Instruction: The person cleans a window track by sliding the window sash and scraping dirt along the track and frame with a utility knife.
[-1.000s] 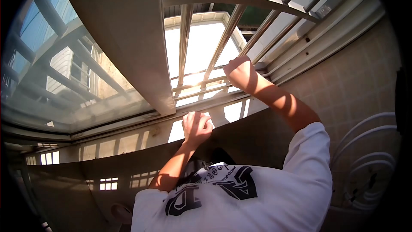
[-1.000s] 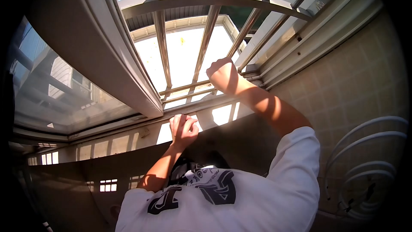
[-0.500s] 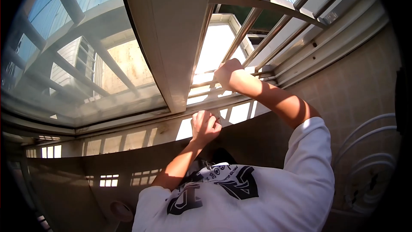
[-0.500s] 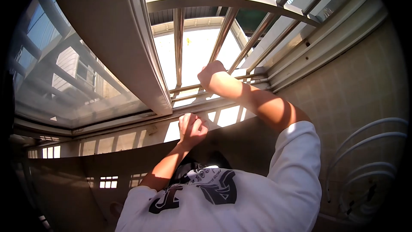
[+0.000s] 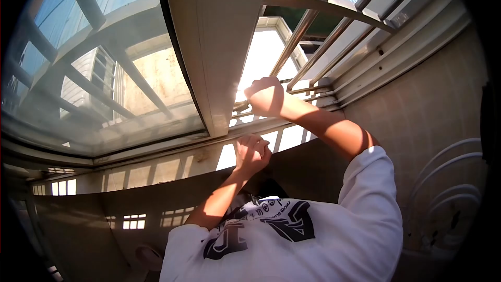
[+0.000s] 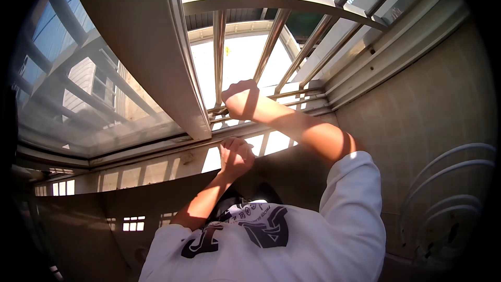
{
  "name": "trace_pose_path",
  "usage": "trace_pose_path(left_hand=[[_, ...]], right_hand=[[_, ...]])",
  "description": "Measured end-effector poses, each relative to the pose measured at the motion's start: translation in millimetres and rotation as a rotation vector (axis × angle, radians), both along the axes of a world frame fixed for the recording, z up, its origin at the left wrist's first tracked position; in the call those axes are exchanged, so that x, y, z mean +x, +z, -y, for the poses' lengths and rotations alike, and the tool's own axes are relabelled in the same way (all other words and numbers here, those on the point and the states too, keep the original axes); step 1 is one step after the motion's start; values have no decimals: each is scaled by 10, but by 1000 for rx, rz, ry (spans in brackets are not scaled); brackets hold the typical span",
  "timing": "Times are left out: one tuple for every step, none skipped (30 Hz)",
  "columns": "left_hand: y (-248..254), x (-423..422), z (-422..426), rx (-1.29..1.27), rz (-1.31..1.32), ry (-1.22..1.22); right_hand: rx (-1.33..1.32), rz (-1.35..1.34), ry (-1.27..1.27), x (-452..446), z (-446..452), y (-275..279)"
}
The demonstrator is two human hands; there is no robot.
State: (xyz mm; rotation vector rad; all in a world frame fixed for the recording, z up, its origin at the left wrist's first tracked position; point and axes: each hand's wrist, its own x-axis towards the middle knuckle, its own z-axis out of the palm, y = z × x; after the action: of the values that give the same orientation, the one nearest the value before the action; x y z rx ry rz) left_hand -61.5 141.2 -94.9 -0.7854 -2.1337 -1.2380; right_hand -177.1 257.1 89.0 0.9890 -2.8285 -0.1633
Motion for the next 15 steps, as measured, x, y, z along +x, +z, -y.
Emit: trace_pose_path(left_hand=[[-26, -6, -4, 14, 4, -5], [-71, -19, -8, 27, 8, -10], [-102, -10, -3, 37, 14, -16], [-30, 14, 13, 2, 27, 31], [-41, 12, 12, 0, 23, 35], [-63, 3, 6, -1, 19, 40], [-67, 5, 8, 7, 22, 37], [-70, 7, 9, 16, 25, 34], [-48, 8, 17, 32, 33, 23], [-16, 11, 24, 48, 42, 11], [24, 0, 18, 64, 47, -1], [72, 13, 12, 57, 48, 8], [265, 74, -12, 37, 143, -60], [323, 109, -78, 87, 218, -143], [350, 146, -164, 133, 294, -230]], right_hand=[[-45, 31, -18, 12, 97, 71], [-29, 56, -82, 21, 124, 131], [7, 82, -141, 28, 54, 185], [-22, 42, -175, 72, -86, 205], [-47, 0, -208, 126, -259, 239], [13, 32, -332, 177, -426, 269], [73, 65, -456, 244, -604, 297], [-92, 83, -543, 371, -791, 323], [-259, 99, -629, 544, -980, 341], [-470, 100, -699, 717, -1223, 243], [-683, 96, -763, 896, -1445, 27], [-874, 84, -829, 1230, -1557, -318], [-1067, 63, -900, 1626, -1657, -675], [-1029, -28, -843, 1865, -1623, -952], [-989, -120, -790, 2062, -1534, -1129]])
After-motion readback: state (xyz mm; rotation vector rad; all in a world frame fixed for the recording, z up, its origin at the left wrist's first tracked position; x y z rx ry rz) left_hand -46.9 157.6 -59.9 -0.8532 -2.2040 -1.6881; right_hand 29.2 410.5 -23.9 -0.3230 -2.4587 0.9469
